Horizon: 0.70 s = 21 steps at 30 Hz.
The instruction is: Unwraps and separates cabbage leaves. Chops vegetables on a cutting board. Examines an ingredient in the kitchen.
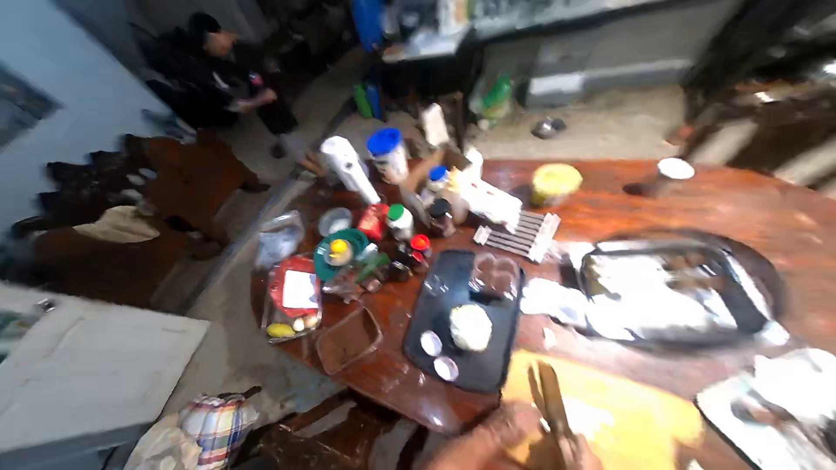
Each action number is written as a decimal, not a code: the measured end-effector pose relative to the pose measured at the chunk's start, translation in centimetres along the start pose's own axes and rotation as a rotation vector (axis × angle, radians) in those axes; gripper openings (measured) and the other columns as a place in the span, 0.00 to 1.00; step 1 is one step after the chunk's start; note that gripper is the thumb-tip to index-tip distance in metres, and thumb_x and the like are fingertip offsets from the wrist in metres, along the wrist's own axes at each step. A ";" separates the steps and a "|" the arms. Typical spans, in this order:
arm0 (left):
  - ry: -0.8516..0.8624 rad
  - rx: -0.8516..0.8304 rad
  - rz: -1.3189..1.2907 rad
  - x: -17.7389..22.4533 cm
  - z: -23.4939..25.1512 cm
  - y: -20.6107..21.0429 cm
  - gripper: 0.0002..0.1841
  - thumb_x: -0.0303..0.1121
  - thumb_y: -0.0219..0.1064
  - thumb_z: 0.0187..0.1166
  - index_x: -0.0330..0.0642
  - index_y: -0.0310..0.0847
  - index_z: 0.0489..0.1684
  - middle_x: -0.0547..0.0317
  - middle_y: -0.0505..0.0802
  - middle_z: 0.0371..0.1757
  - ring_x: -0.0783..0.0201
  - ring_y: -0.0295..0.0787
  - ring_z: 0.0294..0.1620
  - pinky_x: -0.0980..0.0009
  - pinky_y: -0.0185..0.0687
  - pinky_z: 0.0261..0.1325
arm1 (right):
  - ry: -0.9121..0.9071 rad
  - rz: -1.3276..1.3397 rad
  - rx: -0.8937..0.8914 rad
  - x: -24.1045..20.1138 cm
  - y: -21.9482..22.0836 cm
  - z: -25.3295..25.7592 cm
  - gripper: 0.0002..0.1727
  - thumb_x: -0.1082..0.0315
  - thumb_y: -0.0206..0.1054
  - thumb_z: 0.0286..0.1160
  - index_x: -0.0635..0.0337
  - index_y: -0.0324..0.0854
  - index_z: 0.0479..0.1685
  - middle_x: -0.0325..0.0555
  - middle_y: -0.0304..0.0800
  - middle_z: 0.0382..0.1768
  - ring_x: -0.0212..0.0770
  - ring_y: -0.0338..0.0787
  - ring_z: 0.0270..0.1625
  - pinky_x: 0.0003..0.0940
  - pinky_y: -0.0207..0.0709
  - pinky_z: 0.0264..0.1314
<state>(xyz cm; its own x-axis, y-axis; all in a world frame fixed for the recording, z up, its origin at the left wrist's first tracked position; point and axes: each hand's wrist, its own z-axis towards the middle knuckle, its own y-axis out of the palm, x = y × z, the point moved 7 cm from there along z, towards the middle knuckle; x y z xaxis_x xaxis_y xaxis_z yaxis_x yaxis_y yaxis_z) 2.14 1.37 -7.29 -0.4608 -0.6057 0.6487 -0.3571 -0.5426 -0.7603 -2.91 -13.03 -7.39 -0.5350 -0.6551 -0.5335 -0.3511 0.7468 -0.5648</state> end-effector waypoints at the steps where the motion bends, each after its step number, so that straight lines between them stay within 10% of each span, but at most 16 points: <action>1: -0.047 -0.010 -0.059 -0.1 0.2 0.1 0.12 0.26 0.66 0.80 0.35 0.90 0.55 0.48 0.94 0.61 0.53 0.88 0.67 0.60 0.77 0.78 | 0.018 -0.002 0.047 -0.3 -0.2 0.2 0.26 0.55 0.55 0.91 0.70 0.75 0.71 0.70 0.90 0.50 0.67 0.92 0.53 0.67 0.83 0.59; 21: 0.058 0.032 -0.036 -1.7 -0.6 3.4 0.11 0.31 0.63 0.84 0.41 0.90 0.55 0.50 0.92 0.62 0.53 0.86 0.69 0.57 0.80 0.76 | 0.105 0.070 0.026 1.7 -0.1 1.1 0.17 0.56 0.54 0.91 0.60 0.75 0.60 0.56 0.87 0.32 0.56 0.91 0.38 0.58 0.84 0.43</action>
<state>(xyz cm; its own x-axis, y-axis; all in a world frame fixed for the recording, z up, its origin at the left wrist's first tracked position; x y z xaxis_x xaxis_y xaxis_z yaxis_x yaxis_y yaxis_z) 1.24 0.87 -11.03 -0.4945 -0.5513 0.6720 -0.3486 -0.5825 -0.7343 -2.91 -14.37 -8.93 -0.6357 -0.5847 -0.5040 -0.2910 0.7863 -0.5450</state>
